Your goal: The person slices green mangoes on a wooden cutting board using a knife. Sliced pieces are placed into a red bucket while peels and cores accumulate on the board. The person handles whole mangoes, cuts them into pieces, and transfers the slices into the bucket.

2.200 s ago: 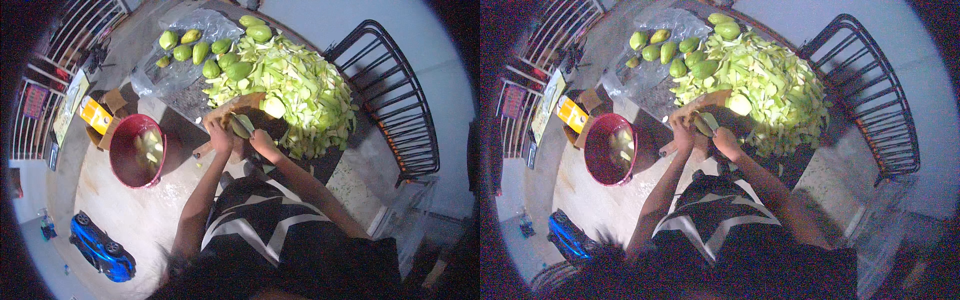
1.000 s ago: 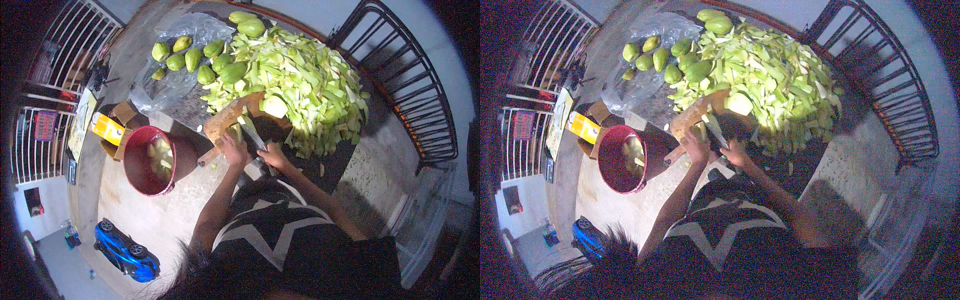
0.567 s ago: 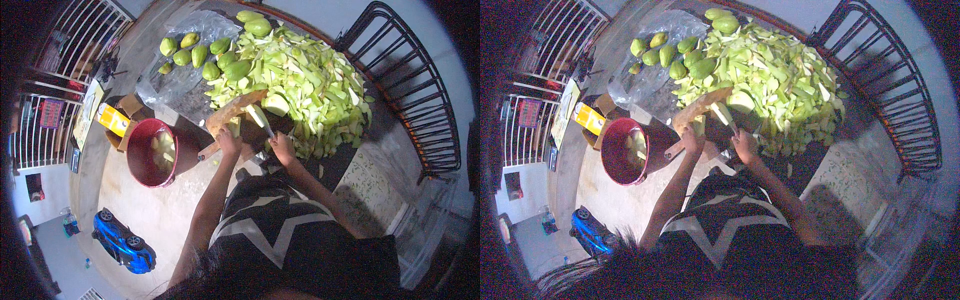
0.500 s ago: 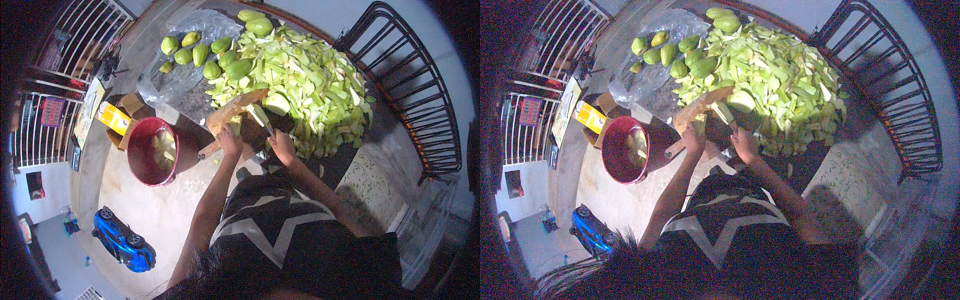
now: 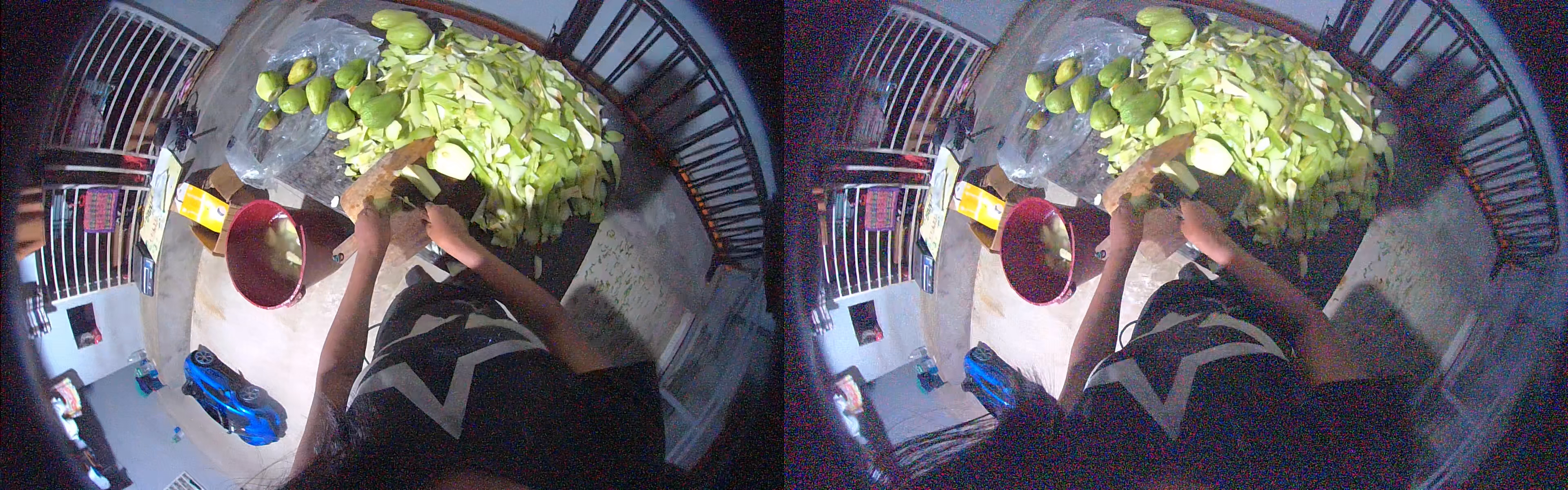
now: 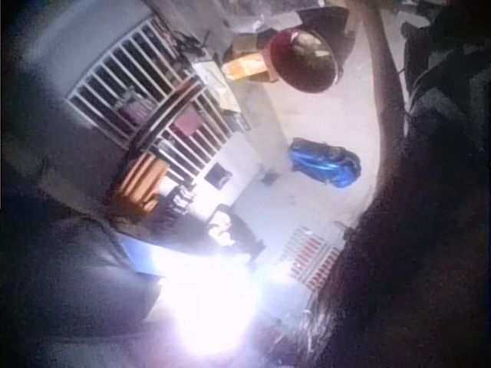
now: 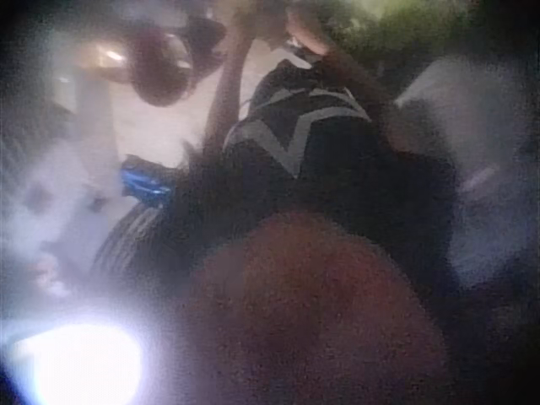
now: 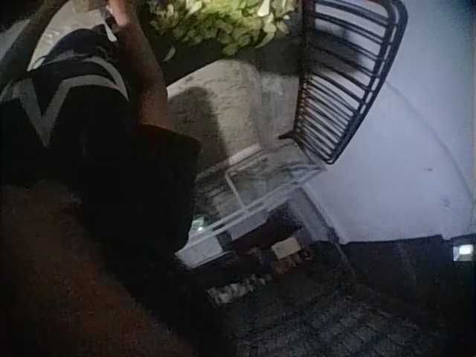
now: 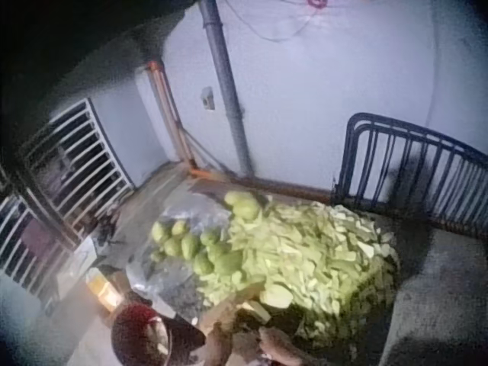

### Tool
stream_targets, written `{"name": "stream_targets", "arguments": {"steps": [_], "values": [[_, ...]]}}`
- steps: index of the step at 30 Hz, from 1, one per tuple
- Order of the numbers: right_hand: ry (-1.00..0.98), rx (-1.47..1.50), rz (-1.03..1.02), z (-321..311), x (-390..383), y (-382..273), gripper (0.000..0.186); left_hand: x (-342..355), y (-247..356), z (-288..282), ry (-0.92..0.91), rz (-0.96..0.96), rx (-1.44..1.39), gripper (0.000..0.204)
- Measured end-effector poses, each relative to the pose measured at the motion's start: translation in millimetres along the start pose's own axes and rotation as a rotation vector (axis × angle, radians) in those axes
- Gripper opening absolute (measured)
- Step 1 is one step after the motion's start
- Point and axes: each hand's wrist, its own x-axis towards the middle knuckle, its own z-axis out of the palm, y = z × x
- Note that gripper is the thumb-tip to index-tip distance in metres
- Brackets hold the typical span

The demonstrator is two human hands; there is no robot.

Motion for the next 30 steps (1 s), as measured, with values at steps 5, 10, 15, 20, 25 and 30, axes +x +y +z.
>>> {"name": "stream_targets", "arguments": {"steps": [5, 10, 15, 20, 25, 30], "values": [[-0.008, 0.204, 0.080, -7.7, -17.6, -13.8, 0.018, 2.4, 16.9, -8.1, 0.032, 0.048, -0.071, 0.040], [0.156, 0.267, 0.005, -3.2, -34.6, -26.0, 0.021, 4.1, 21.9, -3.2, -0.007, 0.000, -0.059, 0.035], [0.203, 0.286, -0.058, 1.6, -36.0, -30.1, 0.020, 5.0, 0.9, 11.6, 0.052, 0.127, 0.054, 0.033], [0.159, 0.302, -0.015, 3.3, -31.5, -34.6, 0.018, 10.8, -7.7, 14.9, 0.009, 0.179, 0.126, 0.031], [0.106, 0.241, 0.078, -2.7, -26.9, -40.6, 0.019, 12.1, -12.5, 17.4, 0.009, 0.219, 0.136, 0.029], [-0.017, 0.231, 0.180, 6.5, -15.4, -34.2, 0.018, 10.2, 0.8, 12.0, -0.036, 0.184, 0.125, 0.035]]}}
